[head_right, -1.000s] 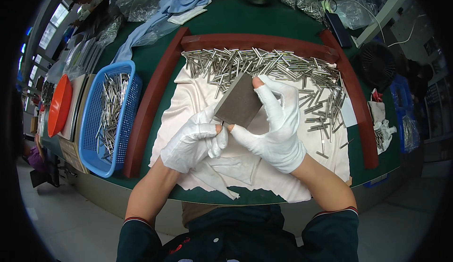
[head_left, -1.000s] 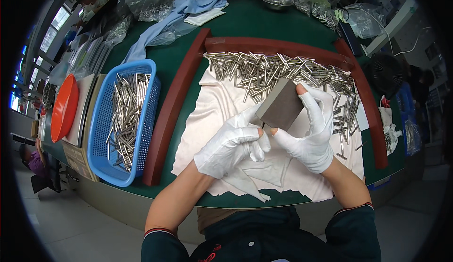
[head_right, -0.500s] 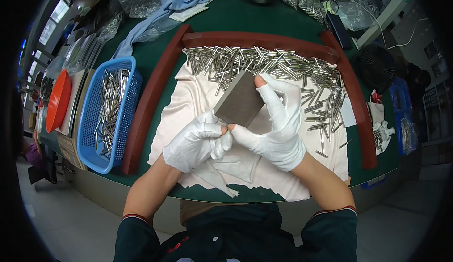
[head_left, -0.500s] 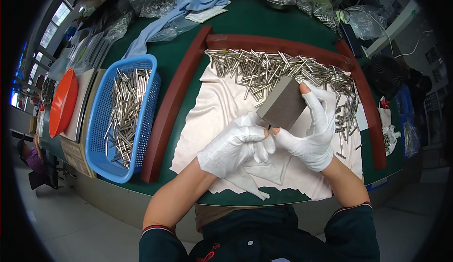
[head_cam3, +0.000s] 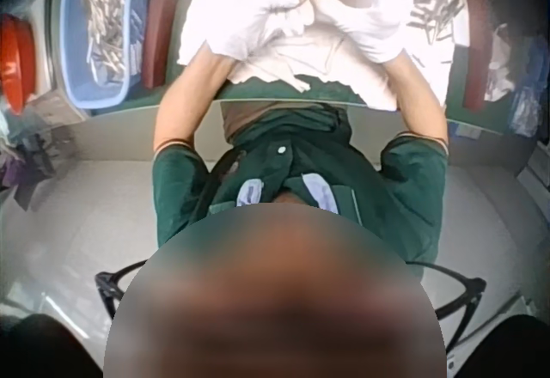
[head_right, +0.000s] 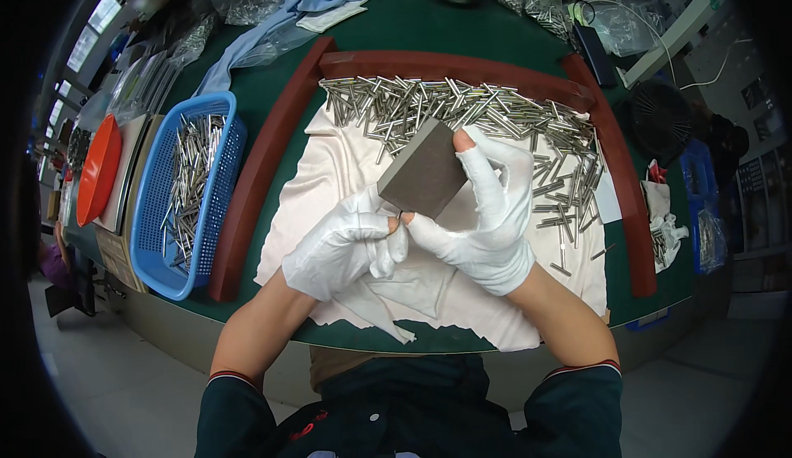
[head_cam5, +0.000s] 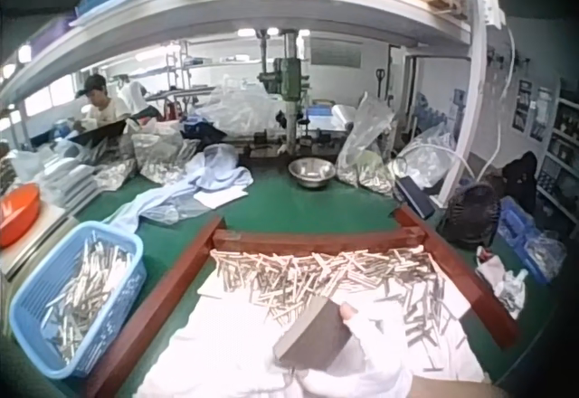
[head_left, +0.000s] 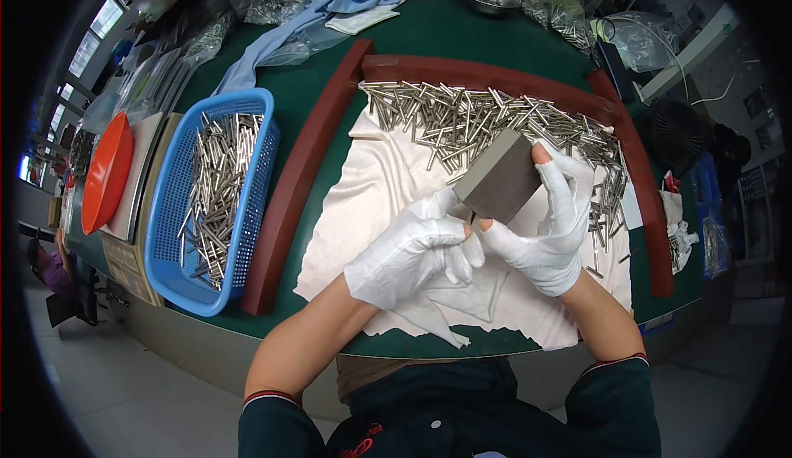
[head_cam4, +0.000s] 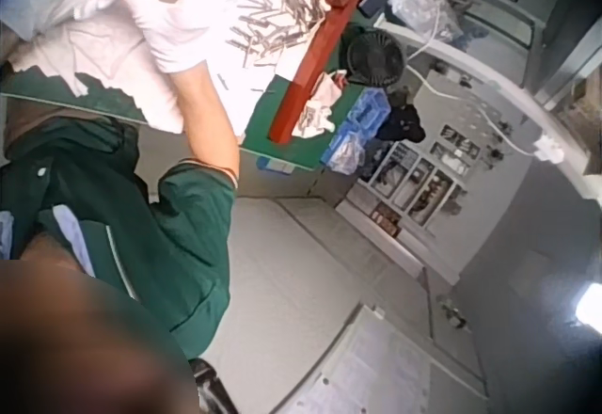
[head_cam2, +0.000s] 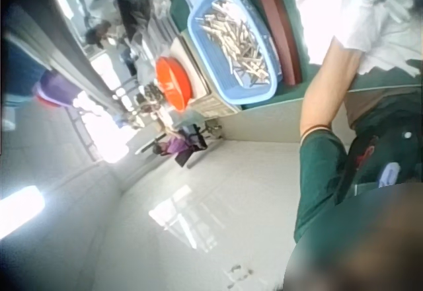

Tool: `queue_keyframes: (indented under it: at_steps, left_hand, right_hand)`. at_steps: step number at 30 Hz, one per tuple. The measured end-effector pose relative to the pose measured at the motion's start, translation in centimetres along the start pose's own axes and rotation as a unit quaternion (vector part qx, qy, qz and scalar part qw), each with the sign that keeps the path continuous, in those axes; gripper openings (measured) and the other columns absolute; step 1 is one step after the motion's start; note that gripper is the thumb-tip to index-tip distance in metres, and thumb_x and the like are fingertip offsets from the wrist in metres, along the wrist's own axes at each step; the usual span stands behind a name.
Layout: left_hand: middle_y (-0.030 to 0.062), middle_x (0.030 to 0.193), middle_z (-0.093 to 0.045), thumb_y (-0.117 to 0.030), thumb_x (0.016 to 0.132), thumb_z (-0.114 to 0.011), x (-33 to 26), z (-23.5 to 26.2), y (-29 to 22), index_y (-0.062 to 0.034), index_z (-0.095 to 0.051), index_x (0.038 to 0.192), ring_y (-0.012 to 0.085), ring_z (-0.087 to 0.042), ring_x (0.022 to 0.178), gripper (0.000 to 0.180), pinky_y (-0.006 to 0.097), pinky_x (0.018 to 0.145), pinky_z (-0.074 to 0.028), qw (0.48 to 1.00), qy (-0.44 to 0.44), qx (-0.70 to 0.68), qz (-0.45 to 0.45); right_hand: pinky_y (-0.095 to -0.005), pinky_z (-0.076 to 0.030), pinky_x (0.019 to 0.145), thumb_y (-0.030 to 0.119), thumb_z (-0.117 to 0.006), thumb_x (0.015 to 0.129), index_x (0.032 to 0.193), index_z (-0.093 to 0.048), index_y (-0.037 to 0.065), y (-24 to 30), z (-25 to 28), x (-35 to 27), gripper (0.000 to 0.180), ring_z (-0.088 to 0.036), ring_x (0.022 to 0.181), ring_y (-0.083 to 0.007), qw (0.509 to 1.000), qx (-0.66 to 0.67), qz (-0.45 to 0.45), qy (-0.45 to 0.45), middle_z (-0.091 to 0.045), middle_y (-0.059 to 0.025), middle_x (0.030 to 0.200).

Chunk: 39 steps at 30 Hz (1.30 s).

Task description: Inspecting and polishing small metal pins using a block and cloth on a manufacturing workbench.

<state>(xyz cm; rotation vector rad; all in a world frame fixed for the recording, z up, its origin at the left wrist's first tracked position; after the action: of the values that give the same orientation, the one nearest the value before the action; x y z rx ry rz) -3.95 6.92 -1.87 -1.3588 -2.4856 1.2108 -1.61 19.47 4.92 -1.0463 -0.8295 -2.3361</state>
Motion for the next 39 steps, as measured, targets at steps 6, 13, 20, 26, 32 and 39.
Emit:
queue_keyframes:
  at_steps: [6, 13, 20, 26, 32, 39]
  left_hand:
    - [0.0152, 0.075, -0.06, -0.005, 0.084, -0.05, -0.2, 1.2, -0.4, 0.0064, -0.035, 0.13, 0.0189, -0.061, 0.056, 0.05, 0.026, 0.051, -0.05, 0.999, 0.011, -0.021, -0.047]
    - [0.0146, 0.069, -0.061, -0.009, 0.084, -0.057, -0.4, 1.0, -0.7, 0.0076, -0.041, 0.125, 0.0153, -0.058, 0.049, 0.047, 0.024, 0.044, -0.046, 0.998, -0.003, -0.027, -0.048]
    - [0.0137, 0.07, -0.061, -0.013, 0.083, -0.061, -0.5, 1.2, -0.4, 0.0077, -0.038, 0.13, 0.015, -0.056, 0.048, 0.057, 0.023, 0.043, -0.044, 0.998, -0.025, -0.027, -0.044]
    - [0.0155, 0.076, -0.059, -0.005, 0.084, -0.05, -0.4, 1.3, 0.1, 0.0062, -0.023, 0.14, 0.018, -0.06, 0.059, 0.064, 0.024, 0.048, -0.049, 1.0, 0.012, 0.001, 0.0]
    - [0.0143, 0.071, -0.059, -0.005, 0.084, -0.05, -0.3, 0.5, 0.8, 0.0076, -0.025, 0.139, 0.0182, -0.059, 0.053, 0.061, 0.025, 0.046, -0.047, 0.999, -0.022, 0.007, 0.043]
    - [0.0135, 0.081, -0.061, -0.004, 0.084, -0.05, -0.2, 0.6, 0.8, 0.0046, -0.029, 0.139, 0.0176, -0.059, 0.056, 0.06, 0.024, 0.048, -0.048, 0.999, 0.001, 0.0, 0.047]
  right_hand:
    - [-0.0327, -0.046, 0.078, 0.019, -0.083, 0.057, 0.131, -0.044, 0.0, -0.2, 0.0, -0.8, 0.086, -0.051, 0.097, -0.0245, 1.0, -0.003, -0.009, 0.02, -0.046, -0.0147, 0.115]
    - [-0.0326, -0.047, 0.079, 0.018, -0.084, 0.057, 0.131, -0.044, -0.001, -0.7, -0.1, -1.3, 0.086, -0.052, 0.096, -0.0245, 1.0, 0.012, -0.023, 0.018, -0.047, -0.0152, 0.114]
    - [-0.0354, -0.041, 0.09, 0.019, -0.081, 0.06, 0.134, -0.04, 0.0, -0.7, -0.3, -1.4, 0.087, -0.047, 0.105, -0.0246, 0.998, 0.023, -0.043, 0.036, -0.043, -0.0141, 0.117]
    - [-0.0359, -0.043, 0.087, 0.019, -0.081, 0.06, 0.134, -0.041, 0.001, -0.5, -0.2, -0.9, 0.086, -0.048, 0.105, -0.0256, 0.999, 0.018, -0.029, 0.034, -0.045, -0.0145, 0.117]
    - [-0.0357, -0.044, 0.087, 0.02, -0.081, 0.06, 0.133, -0.041, -0.001, 0.2, -0.4, -0.4, 0.086, -0.049, 0.103, -0.0257, 0.999, 0.01, -0.012, 0.039, -0.045, -0.0153, 0.117]
    - [-0.0363, -0.044, 0.088, 0.018, -0.08, 0.06, 0.133, -0.041, -0.001, 0.2, -0.5, -0.4, 0.086, -0.049, 0.104, -0.0266, 0.999, 0.026, -0.018, 0.037, -0.044, -0.0157, 0.117]
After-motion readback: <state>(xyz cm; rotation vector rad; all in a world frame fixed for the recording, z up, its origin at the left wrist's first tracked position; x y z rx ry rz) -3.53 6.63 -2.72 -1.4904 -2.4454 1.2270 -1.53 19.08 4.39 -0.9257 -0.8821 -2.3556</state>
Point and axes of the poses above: each hand's wrist, its own x-axis towards the middle knuckle, its own z-axis out of the back of the hand, y = z × x, the point moved 7 cm from there along x, towards the middle knuckle
